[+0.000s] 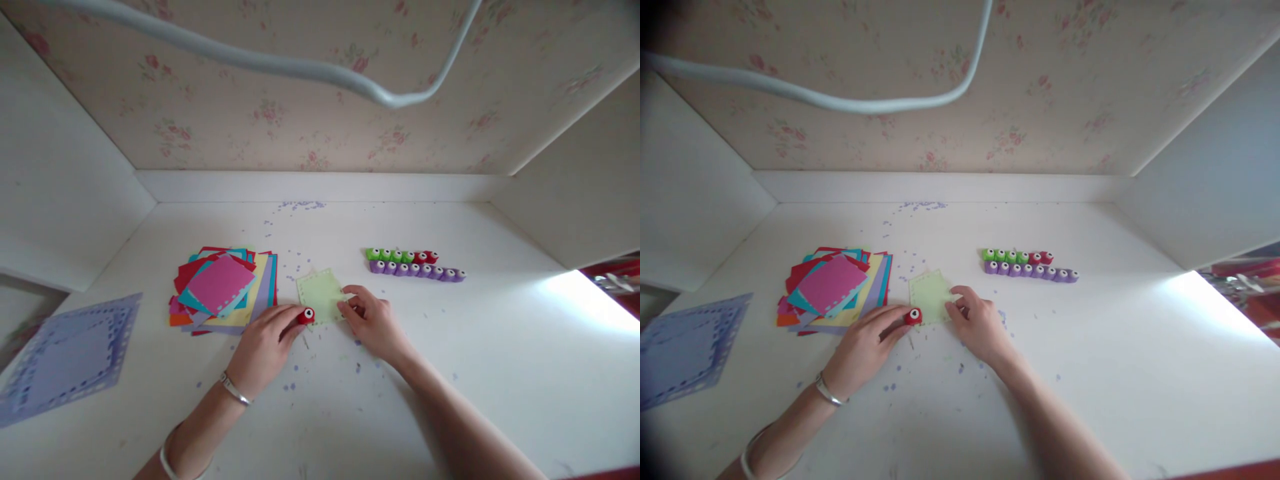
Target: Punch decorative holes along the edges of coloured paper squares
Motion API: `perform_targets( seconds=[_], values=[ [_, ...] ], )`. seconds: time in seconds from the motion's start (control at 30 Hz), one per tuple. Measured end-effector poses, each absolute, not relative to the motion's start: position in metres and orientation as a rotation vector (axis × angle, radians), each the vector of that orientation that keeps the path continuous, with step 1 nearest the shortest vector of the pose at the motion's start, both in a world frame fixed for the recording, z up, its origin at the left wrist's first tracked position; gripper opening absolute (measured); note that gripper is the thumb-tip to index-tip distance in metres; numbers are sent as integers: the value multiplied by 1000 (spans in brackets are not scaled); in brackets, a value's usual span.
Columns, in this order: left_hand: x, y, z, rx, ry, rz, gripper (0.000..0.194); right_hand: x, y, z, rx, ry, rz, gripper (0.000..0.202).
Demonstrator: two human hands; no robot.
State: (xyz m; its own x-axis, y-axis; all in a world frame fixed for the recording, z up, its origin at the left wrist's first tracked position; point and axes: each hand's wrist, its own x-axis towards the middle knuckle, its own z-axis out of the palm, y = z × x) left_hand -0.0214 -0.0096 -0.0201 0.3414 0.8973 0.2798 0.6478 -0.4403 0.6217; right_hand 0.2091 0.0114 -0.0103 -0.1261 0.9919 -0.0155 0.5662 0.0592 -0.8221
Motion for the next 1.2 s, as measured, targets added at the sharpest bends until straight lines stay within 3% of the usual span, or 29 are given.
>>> perform_targets(
  seconds=[0.27, 0.83, 1.0, 1.2],
  values=[
    [-23, -11, -24, 2232, 1333, 897, 24, 205, 12, -5, -1645, -1719, 819, 36],
    [-29, -15, -9, 2167, 1368, 981, 20, 205, 16, -1, -1739, -1736, 594, 40],
    [-25, -13, -5, 1904, 1401, 1056, 24, 201, 16, -10, -1709, -1807, 546, 40],
    [-10, -6, -1, 1396, 1405, 857, 38, 201, 18, -19, -1760, -1854, 558, 33]
  ],
)
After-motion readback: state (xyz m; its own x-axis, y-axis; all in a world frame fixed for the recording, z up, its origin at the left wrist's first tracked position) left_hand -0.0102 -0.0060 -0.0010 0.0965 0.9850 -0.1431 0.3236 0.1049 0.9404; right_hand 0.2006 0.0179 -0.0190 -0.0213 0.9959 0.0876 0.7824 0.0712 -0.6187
